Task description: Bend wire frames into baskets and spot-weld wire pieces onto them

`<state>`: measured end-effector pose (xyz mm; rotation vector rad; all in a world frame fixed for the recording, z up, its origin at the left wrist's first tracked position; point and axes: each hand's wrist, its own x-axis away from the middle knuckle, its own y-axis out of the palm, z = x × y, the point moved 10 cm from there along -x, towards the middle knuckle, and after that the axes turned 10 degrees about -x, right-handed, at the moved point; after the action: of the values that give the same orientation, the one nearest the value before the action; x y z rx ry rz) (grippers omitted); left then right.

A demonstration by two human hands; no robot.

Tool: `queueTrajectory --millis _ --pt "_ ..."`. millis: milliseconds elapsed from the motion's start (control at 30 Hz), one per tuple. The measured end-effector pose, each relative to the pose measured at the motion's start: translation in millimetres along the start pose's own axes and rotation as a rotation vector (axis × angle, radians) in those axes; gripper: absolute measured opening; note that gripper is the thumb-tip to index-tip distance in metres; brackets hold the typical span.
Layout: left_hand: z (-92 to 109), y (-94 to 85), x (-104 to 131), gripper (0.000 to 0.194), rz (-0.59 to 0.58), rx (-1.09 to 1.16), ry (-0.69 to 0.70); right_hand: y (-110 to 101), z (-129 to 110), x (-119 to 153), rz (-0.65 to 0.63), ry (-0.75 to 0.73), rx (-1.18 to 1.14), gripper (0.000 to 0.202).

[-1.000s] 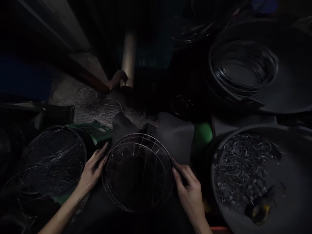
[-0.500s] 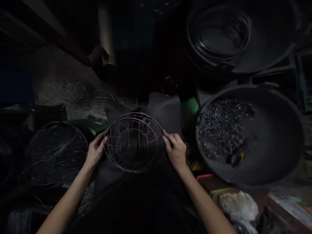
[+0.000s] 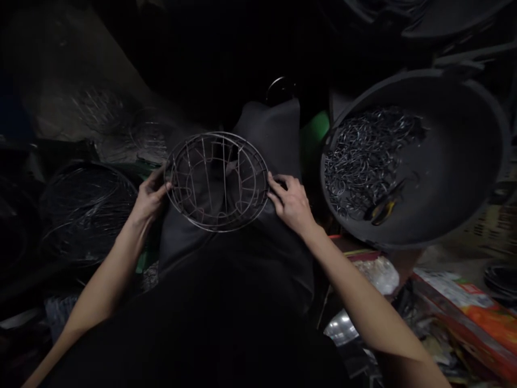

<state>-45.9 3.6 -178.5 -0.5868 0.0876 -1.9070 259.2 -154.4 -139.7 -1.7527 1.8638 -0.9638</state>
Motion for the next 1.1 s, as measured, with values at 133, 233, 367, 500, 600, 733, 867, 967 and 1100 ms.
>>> queueTrajectory --millis 133,233,367,500,600,733,867,967,1100 --pt "29 -6.5 -5 0.051 0.02 -0.037 0.076 7 0 2 -0.072 -0.004 0.029 0.053" --pt "54 -9.9 -16 0.047 0.013 -0.089 0.21 16 -7 8 -0.144 -0.035 0.081 0.076" --pt "40 -1.2 -34 0.054 -0.066 -0.053 0.228 22 -14 14 -0.038 0.057 0.169 0.107" --pt "24 6.2 -37 0.055 -0.082 -0.016 0.248 31 -20 21 0.057 0.13 0.229 0.113" --pt "22 10.1 -35 0.057 -0.1 -0.013 0.271 37 -22 27 0.06 0.137 0.259 0.108" --pt "16 10.0 -36 0.057 -0.102 -0.013 0.267 45 -19 32 0.041 0.146 0.293 0.105" --pt "3 10.6 -39 0.052 -0.101 0.045 0.189 51 -19 32 0.045 0.174 0.292 0.104" --pt "-7 9.6 -40 0.046 -0.081 0.14 0.097 56 -23 33 0.055 0.193 0.287 0.099" --pt "-11 10.1 -38 0.052 -0.093 0.279 0.097 59 -27 36 0.07 0.202 0.309 0.095"
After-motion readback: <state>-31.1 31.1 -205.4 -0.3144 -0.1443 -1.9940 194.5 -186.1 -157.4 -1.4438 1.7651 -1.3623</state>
